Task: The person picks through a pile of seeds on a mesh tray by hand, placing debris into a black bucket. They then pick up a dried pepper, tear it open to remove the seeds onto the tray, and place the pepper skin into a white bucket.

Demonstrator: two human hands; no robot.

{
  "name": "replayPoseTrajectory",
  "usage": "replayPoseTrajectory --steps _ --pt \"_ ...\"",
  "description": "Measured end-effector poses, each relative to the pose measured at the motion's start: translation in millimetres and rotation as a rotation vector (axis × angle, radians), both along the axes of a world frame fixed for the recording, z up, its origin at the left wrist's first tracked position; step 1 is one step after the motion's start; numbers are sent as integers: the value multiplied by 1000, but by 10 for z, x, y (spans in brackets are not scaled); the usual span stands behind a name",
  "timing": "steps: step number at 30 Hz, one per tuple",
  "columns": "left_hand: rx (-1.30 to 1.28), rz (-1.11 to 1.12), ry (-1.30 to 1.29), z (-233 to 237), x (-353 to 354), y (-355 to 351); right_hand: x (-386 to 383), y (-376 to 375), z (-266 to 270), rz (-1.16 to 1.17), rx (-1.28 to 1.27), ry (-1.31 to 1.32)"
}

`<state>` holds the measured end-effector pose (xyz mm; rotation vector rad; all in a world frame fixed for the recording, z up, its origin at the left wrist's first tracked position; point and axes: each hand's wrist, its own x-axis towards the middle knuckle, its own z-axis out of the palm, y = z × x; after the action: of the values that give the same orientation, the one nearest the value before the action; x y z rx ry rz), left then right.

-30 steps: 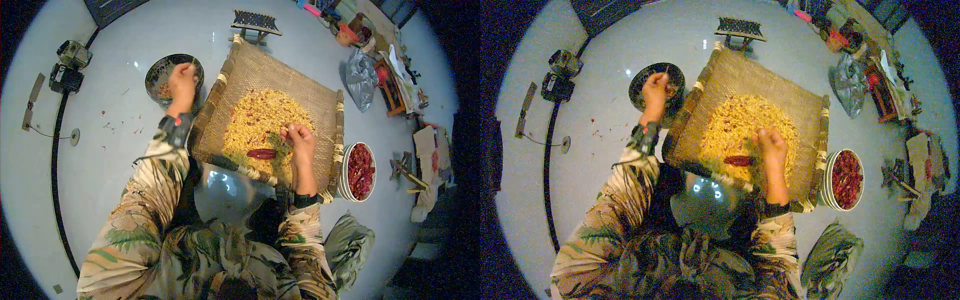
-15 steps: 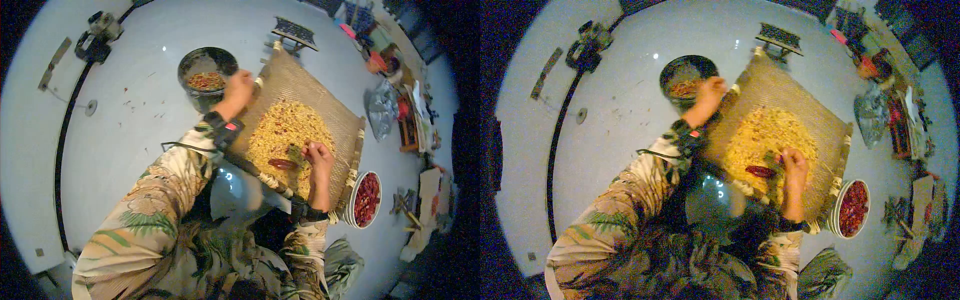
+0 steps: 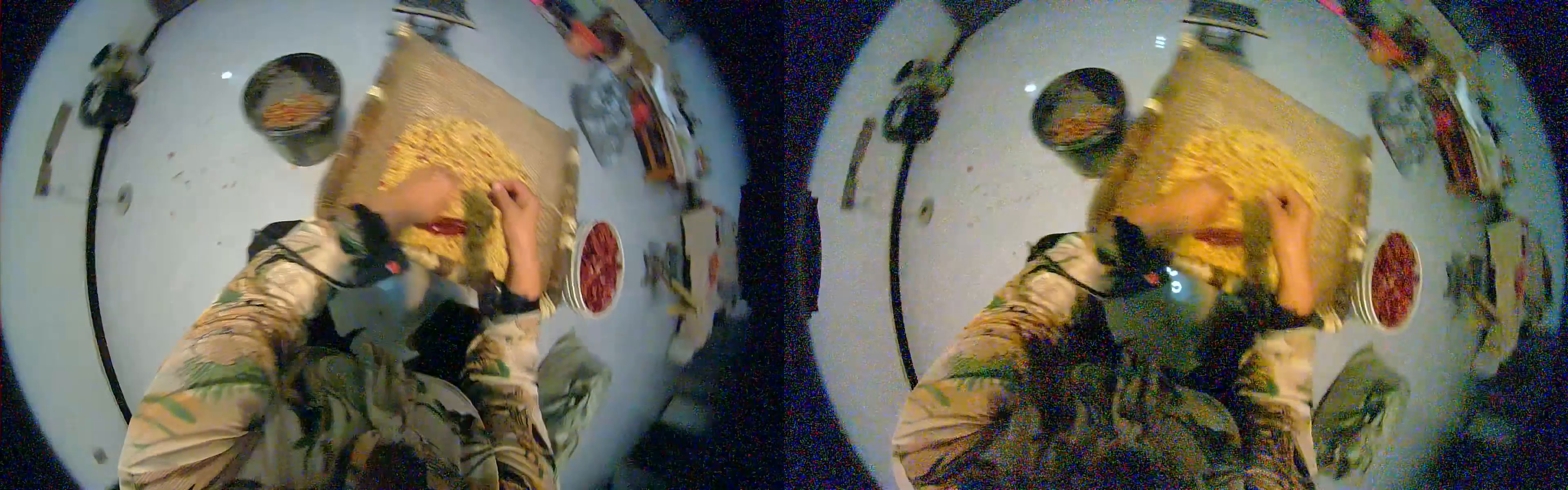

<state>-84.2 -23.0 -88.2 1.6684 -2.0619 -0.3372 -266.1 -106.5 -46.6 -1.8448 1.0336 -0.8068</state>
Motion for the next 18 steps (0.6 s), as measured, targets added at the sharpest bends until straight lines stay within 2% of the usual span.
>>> replayPoseTrajectory --steps 2,4,7,10,14,18 --pt "315 84 0 449 23 83 -24 -36 8 -52 -33 37" --pt "70 64 40 249 108 133 -64 -53 44 -83 -39 36" --pt "31 32 8 197 100 112 -45 -60 106 -118 -29 21" --pt "250 -8 -24 243 -76 77 -80 -88 67 -142 -86 37" --pt "184 -110 -76 21 -311 124 -103 -95 67 -162 -118 15" --pt "142 -108 -115 -167 -407 96 -122 -117 68 -166 -55 -8"
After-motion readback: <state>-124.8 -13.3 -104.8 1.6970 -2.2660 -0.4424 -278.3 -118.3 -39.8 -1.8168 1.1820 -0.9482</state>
